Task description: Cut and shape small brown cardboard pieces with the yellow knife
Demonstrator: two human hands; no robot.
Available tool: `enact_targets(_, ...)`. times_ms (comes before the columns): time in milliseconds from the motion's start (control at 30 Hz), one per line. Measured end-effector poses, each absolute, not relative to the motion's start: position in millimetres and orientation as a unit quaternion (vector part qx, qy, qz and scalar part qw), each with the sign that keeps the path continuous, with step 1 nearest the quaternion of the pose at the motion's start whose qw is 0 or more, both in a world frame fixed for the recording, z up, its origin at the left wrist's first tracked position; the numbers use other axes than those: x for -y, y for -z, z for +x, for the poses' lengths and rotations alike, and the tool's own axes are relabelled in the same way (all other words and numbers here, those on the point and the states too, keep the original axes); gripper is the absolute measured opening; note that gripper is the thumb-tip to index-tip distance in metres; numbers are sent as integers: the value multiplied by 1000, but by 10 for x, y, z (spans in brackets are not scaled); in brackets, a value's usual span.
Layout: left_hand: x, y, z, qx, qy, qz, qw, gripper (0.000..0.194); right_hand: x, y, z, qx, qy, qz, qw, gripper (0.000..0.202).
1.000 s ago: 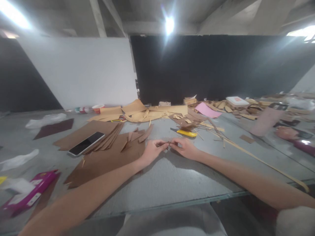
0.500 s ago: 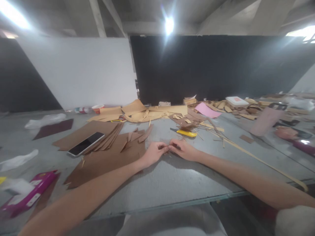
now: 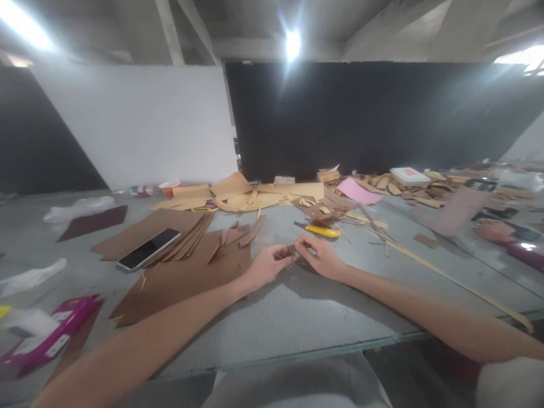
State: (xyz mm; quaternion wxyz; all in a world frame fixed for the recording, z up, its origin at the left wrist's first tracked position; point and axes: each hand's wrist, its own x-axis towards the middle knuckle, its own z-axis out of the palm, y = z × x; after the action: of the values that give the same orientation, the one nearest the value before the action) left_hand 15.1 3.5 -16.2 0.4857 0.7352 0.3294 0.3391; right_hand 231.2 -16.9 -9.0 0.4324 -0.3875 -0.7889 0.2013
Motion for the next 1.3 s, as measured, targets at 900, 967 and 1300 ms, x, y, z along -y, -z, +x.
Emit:
enact_targets(900,-55,206,117,-273,-290,766,504,53,136,69,2387,842,-237,-349,337,43)
enact_targets(967,-63,211,116,-274,-288,767,503,53,144,59,2384,840,-240,-343,347,44)
enact_targets(1300,3,126,135,-296,-293,775,475,50,153,21,2390,823,-263,-353,359,57)
